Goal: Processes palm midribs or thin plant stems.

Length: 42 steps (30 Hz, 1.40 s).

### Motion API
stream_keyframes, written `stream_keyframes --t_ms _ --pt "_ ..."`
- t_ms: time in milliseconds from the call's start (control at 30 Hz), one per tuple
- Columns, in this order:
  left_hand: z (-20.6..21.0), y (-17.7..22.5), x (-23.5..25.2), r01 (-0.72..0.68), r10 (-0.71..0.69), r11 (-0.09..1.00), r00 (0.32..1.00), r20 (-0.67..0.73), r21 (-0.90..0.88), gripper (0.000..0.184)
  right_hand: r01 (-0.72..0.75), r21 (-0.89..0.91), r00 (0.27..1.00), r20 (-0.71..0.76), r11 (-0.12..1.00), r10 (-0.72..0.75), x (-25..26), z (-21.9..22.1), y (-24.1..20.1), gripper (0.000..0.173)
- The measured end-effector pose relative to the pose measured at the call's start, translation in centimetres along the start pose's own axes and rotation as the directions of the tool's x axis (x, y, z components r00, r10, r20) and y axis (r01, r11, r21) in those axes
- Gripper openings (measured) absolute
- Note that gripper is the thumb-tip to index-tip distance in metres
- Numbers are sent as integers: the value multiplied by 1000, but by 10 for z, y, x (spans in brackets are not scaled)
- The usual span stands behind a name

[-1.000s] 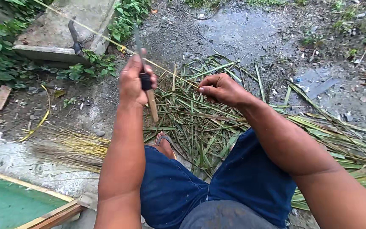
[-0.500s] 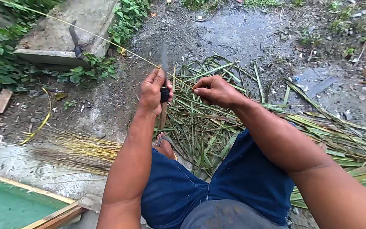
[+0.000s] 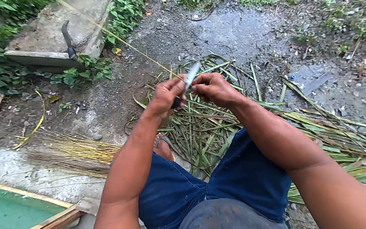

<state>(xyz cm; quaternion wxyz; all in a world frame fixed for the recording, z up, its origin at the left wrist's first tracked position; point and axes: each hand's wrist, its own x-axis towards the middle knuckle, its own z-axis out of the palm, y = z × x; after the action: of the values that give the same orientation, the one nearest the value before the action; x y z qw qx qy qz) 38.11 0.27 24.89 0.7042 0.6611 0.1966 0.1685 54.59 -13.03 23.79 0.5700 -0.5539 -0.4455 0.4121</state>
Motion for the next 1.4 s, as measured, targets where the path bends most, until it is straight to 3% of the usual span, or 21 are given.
stream_keyframes --t_ms 133,300,433,600,767,900,1067,1233,1400 --pt "-26 15 7 -83 55 990 971 -232 -110 34 -5 -27 1000 15 1000 5 -4 -2 -3 10" --pt "3 1 -3 12 -12 1000 1000 -18 -16 32 -7 -2 1000 15 1000 7 -3 -3 0 10" --pt "-16 14 4 -64 46 993 985 -167 -101 33 -33 3 999 19 999 33 -5 -3 -2 13" --pt "13 -1 -4 29 -29 1000 1000 1 -8 32 -23 65 1000 3 998 23 -1 0 -1 15" --pt "-25 19 5 -109 80 986 972 -223 -122 34 -39 44 999 30 998 38 -6 -3 -6 12" --pt "1 5 -8 -10 9 999 999 -32 -32 33 -17 58 1000 27 998 15 -3 0 -3 10" --pt "-22 18 -1 -107 81 987 977 -195 -124 33 11 34 999 37 999 -12 -6 1 -4 7" --pt "-1 3 -6 -33 32 998 999 -19 -49 34 -8 99 1000 29 995 5 -4 -1 -3 7" --pt "-36 22 2 -180 116 963 948 -296 -198 34 -9 76 998 64 997 4 -8 -4 -4 7"
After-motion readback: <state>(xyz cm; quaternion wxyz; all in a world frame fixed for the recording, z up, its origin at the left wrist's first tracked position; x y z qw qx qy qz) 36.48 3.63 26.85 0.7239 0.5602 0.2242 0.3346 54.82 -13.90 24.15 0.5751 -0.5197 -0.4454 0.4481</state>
